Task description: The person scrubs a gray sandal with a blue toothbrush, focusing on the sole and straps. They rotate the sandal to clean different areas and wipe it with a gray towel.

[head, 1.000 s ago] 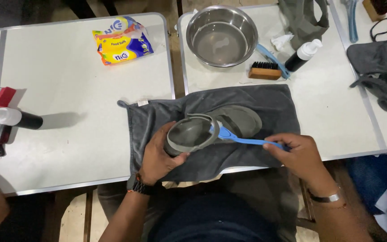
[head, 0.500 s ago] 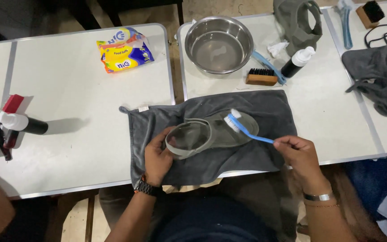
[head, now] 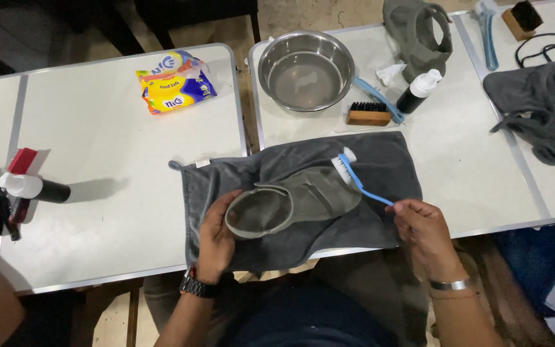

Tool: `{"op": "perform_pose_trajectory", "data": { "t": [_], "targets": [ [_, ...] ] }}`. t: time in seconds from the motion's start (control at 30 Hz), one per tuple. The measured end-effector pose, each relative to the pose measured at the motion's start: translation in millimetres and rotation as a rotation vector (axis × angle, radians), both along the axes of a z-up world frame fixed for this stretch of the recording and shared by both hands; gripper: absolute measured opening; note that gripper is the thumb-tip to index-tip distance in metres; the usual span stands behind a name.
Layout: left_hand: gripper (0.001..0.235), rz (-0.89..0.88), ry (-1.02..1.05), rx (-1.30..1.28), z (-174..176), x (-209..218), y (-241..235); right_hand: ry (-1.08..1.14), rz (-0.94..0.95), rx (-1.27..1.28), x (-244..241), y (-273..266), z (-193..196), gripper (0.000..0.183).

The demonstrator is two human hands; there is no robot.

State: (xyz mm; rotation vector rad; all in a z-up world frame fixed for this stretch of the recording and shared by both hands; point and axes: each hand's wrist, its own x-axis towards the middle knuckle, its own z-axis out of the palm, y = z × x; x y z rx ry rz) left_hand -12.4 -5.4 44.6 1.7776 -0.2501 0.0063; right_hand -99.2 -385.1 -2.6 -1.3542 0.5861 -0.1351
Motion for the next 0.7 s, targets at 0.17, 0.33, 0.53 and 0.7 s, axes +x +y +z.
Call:
{"op": "perform_pose_trajectory", "data": {
  "t": [0.17,0.33,0.53,0.7],
  "targets": [
    [0.035,0.07,0.051,-0.018,5.8,-12.1,15.8,0.031,0.009,0.042,1.0,-9.0,-4.8,0.016],
    [0.046,0.184,0.259,-0.273,12.7,-43.0,12.7,0.113,0.021,0.073,4.4,-11.7,-4.7,0.021],
    [0.084,0.126,0.307,-0.098,-10.5,-77.5,-3.2,0.156,0.024,0.027,9.0,-7.7,-3.2,0.019],
    [0.089,-0.171,0.512,0.452,10.6,-76.4,-15.4,0.177,0.044,-0.022,6.4,-3.2,2.1,0.018]
  ]
}}
